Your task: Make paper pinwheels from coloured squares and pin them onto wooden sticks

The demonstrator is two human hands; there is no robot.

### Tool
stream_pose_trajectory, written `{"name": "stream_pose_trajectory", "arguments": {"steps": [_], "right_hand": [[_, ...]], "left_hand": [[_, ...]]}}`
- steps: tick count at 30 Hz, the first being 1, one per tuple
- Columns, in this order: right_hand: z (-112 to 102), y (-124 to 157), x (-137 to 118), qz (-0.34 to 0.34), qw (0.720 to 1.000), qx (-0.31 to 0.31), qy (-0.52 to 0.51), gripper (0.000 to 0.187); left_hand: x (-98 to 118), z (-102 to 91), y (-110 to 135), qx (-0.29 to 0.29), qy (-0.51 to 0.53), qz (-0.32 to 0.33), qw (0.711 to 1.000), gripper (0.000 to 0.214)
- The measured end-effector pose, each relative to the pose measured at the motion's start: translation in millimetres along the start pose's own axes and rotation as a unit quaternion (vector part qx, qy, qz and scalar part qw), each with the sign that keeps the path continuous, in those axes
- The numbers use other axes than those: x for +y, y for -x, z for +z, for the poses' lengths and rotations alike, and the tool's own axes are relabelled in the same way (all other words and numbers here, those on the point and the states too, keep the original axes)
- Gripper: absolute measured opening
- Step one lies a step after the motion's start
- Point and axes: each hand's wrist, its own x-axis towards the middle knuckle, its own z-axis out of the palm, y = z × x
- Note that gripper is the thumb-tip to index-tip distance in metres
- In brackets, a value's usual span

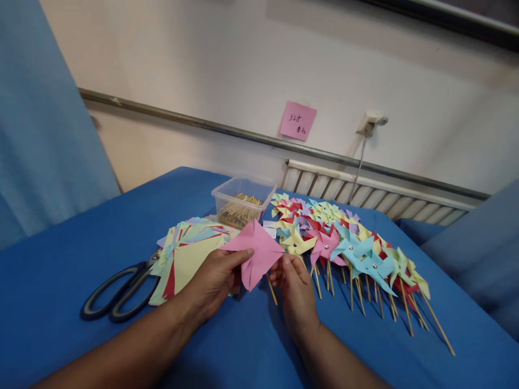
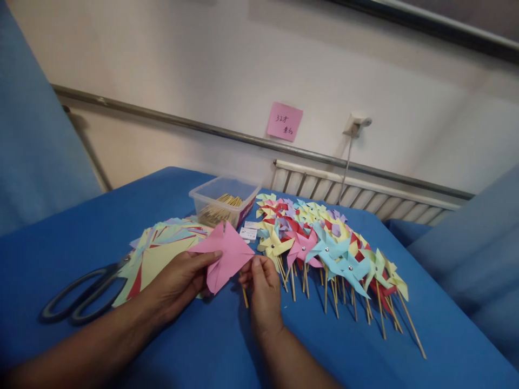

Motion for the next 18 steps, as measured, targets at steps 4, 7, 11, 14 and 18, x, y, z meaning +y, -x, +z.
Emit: {"name": "stream_pose_trajectory", "arguments": {"steps": [4,7,11,14,18], "right_hand": [[2,4,-1,-0.018,0.997,-0.022,0.069,0.027],[5,11,-3,-0.049,0.991,-0.057,0.112,0.022],[8,20,-5,-0.1,0.977,-0.094,0.166,0.013],[9,24,-4,-0.126,0.964,-0.127,0.198,0.034],[7,23,0,-0.172,0.947,-0.15,0.226,0.042]], "left_hand": [[2,-4.4,-2,0.015,-0.008,-0.003,1.0,0.032],[6,-3.4,0,0.018,0.007,0.003,1.0,0.028],[11,-0.8,2,0.01,0.031,0.001,0.999,0.024],[12,0.0,3,-0.004,0.037,-0.008,0.999,0.023],[11,-0.5,4,-0.02,0.027,-0.012,0.999,0.025]]}}
